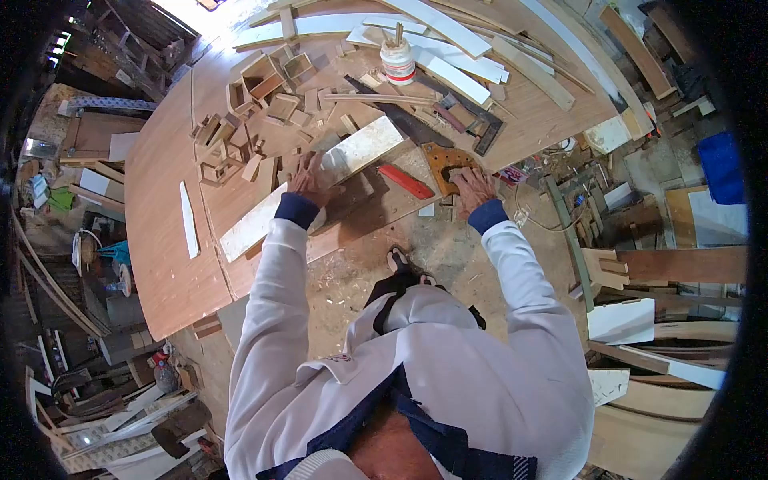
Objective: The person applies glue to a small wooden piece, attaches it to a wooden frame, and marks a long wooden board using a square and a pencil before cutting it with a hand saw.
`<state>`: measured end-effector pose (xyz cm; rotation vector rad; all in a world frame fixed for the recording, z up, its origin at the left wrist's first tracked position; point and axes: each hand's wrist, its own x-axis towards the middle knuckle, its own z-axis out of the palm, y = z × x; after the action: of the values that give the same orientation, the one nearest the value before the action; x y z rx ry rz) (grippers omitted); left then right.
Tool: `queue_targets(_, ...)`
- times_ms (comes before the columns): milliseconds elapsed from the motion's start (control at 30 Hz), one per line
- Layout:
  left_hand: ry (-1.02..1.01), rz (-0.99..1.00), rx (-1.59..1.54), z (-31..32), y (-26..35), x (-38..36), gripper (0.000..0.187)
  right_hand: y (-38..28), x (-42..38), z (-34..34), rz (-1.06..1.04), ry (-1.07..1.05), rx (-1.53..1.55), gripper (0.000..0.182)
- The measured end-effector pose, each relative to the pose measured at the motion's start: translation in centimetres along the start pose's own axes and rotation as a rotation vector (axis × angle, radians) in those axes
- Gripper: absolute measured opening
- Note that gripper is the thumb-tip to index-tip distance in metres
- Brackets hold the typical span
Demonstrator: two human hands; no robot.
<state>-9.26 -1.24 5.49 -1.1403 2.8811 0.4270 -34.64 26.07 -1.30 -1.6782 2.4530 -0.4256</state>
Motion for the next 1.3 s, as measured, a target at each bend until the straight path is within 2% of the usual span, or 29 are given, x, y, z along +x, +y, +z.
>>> queue_targets(33,0.006,0.001,-0.001,0.4,-0.4,0.7,0.083,0.2,0.2,0.2,-0.014,0.016,0.040,0.046)
queue_targets(100,0.210,0.030,-0.100,1.2,-0.8,3.0,0.075,-0.1,0.4,0.2,0.008,0.023,-0.006,0.046)
queue_targets(133,0.210,0.034,-0.103,1.3,-0.7,3.9,0.075,-0.5,0.3,-0.1,0.033,0.022,-0.049,0.045)
queue_targets(267,0.018,0.055,-0.153,0.8,1.0,6.7,0.081,-1.0,0.3,0.3,0.031,0.039,-0.081,0.047)
queue_targets(300,0.021,0.059,-0.155,1.1,1.8,7.2,0.081,-1.1,0.2,0.5,0.032,0.065,-0.065,0.046)
queue_targets(367,-0.072,-0.057,-0.083,1.9,3.0,7.7,0.087,-1.1,0.4,0.6,0.025,0.086,-0.050,0.045)
queue_targets(400,-0.025,-0.047,-0.045,2.3,3.2,7.5,0.091,-1.2,0.6,0.4,0.076,0.074,-0.044,0.043)
queue_targets(467,-0.059,-0.076,-0.081,2.9,2.9,7.5,0.093,-1.7,0.4,0.2,0.116,0.047,-0.036,0.041)
queue_targets(567,-0.076,-0.066,-0.118,2.5,2.6,6.8,0.094,-2.2,0.5,0.1,0.138,0.148,-0.029,0.038)
queue_targets(633,-0.018,-0.014,-0.105,3.3,2.1,7.0,0.093,-1.8,0.9,1.1,0.113,0.300,0.048,0.035)
queue_targets(767,0.067,0.042,-0.081,4.7,1.3,7.2,0.091,-2.0,0.9,0.3,0.134,0.364,0.273,0.031)
queue_targets(833,0.140,0.102,-0.170,4.5,1.2,6.9,0.088,-3.2,0.9,-1.4,0.374,0.251,0.430,0.031)
queue_targets(867,0.142,0.104,-0.168,4.4,1.0,6.7,0.088,-3.3,1.0,-1.6,0.374,0.254,0.430,0.031)
queue_targets(933,0.203,0.130,-0.132,3.8,0.6,5.3,0.086,-3.2,0.9,-1.7,0.412,0.313,0.653,0.033)
queue_targets(967,0.200,0.132,-0.129,3.5,0.1,4.5,0.086,-2.8,0.8,-1.0,0.414,0.314,0.656,0.033)
queue_targets(1033,0.221,0.165,-0.203,3.1,-1.2,2.6,0.086,-2.3,0.7,0.0,0.350,0.508,0.646,0.031)
queue_targets(1067,0.246,0.134,-0.189,3.4,-1.7,1.7,0.087,-2.3,0.5,-0.2,0.348,0.509,0.649,0.031)
queue_targets(1100,0.248,0.134,-0.186,3.1,-1.8,0.7,0.087,-3.2,0.2,-1.9,0.323,0.472,0.713,0.030)
queue_targets(1167,0.096,0.014,-0.082,2.5,-1.6,-0.9,0.088,-3.8,-0.5,-2.7,0.294,0.434,0.775,0.029)
queue_targets(1300,0.128,0.027,-0.003,4.7,-3.4,-0.3,0.084,-3.5,-2.1,-2.6,0.310,0.481,0.794,0.026)
